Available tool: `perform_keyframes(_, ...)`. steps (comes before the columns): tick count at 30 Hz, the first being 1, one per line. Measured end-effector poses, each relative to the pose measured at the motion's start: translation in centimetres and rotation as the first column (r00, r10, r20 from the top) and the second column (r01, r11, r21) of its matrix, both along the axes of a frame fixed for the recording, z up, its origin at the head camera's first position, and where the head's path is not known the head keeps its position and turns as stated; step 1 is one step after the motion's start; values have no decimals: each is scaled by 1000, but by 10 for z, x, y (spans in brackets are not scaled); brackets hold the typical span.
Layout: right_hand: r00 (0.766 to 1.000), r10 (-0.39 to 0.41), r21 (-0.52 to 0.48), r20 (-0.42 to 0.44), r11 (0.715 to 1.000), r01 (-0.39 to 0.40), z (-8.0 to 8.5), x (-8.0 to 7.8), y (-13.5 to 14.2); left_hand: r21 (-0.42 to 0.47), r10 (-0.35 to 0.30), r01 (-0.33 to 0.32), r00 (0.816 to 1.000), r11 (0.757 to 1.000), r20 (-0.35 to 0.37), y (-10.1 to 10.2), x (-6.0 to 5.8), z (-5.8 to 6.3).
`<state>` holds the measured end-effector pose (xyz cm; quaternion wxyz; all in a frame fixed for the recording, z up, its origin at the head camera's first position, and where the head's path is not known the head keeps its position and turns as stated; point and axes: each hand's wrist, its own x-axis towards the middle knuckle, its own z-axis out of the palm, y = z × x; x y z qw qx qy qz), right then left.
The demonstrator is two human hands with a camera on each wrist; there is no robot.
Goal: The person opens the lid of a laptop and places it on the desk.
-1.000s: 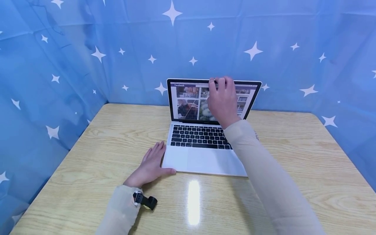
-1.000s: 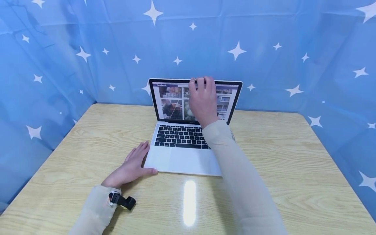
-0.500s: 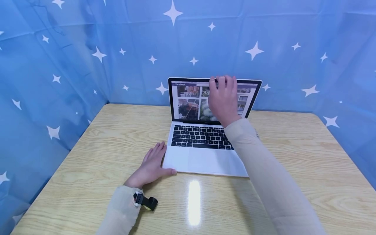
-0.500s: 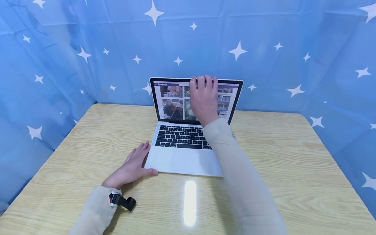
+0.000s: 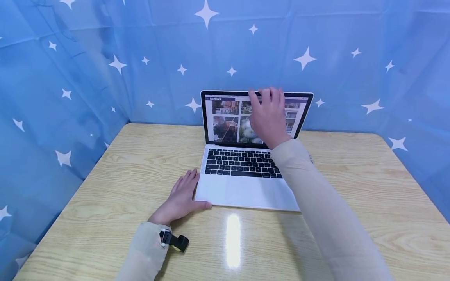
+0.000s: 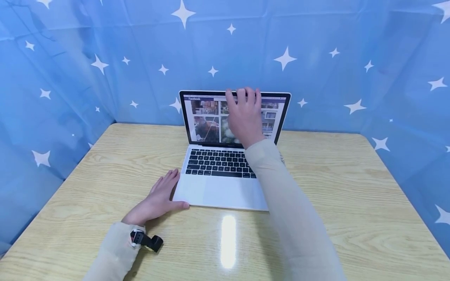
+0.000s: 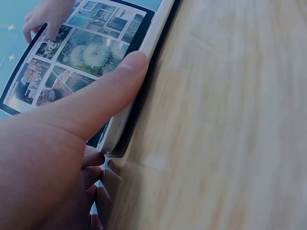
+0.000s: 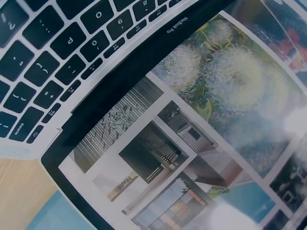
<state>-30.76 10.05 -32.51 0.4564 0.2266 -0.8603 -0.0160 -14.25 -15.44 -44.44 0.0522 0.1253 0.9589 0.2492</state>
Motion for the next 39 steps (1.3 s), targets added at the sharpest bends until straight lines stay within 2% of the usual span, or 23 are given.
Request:
perform_keyframes(9,998,12,78,55,997,-17,2,2,5,2,-3,3,1000,1000,-9,0,-1,-5)
perform_keyframes(18,998,-15,139,61,990,6,6,-2,5,7,8,-8,1000,1000,10,1,-1,-4)
perform_keyframes(28,996,-11,127,84,992,0,14,-7,3,7,14,-14,1000,1000,-1,1,-2,-2)
perform_keyframes(35,985,-11,91,174,996,-5,16,-10,3,9,20,-20,1000,1000,8,1,2,-2)
perform_keyframes(39,980,5,56,197,998,-16,14,-13,4,18,18,-18,1000,1000,-10,2,2,-3)
